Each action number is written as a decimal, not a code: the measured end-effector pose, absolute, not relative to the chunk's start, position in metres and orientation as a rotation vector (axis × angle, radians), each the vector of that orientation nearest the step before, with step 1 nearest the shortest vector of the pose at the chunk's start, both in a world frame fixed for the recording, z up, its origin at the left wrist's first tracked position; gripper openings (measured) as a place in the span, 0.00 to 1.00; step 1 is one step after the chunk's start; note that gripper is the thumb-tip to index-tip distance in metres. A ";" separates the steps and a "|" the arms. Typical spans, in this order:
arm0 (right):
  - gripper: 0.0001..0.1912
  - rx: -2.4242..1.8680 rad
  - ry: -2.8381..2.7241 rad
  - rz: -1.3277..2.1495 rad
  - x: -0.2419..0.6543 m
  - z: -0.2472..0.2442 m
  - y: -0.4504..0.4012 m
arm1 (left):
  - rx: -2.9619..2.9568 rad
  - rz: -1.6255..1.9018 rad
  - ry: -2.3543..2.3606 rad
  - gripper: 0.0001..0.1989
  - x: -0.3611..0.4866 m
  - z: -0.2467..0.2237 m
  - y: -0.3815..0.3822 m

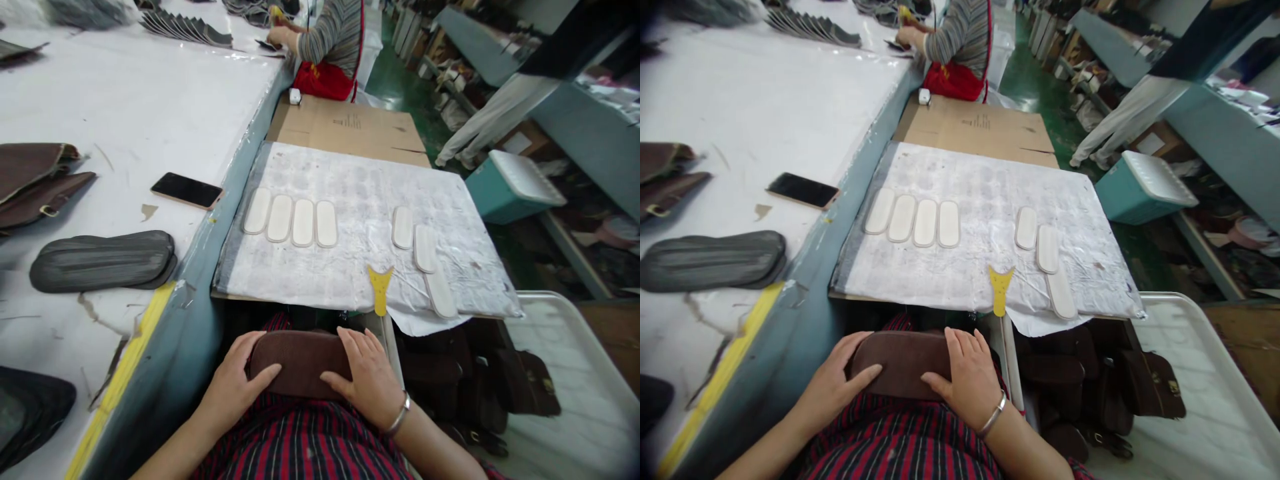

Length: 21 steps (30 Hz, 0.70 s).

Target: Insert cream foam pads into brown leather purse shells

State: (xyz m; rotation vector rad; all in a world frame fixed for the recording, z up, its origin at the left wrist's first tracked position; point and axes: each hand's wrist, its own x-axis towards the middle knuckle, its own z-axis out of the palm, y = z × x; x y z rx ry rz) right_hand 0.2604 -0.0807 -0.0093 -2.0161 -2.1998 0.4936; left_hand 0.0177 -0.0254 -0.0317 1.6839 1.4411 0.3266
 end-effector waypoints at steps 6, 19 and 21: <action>0.31 -2.046 -2.290 0.666 0.237 -0.013 -0.040 | 1.526 0.318 1.465 0.26 0.029 -0.037 -0.025; 0.36 -2.151 -2.288 0.754 0.231 -0.017 -0.033 | 1.473 0.549 1.445 0.20 0.027 -0.039 -0.032; 0.35 -2.085 -2.304 0.705 0.230 -0.014 -0.038 | 1.466 0.553 1.428 0.21 0.026 -0.040 -0.031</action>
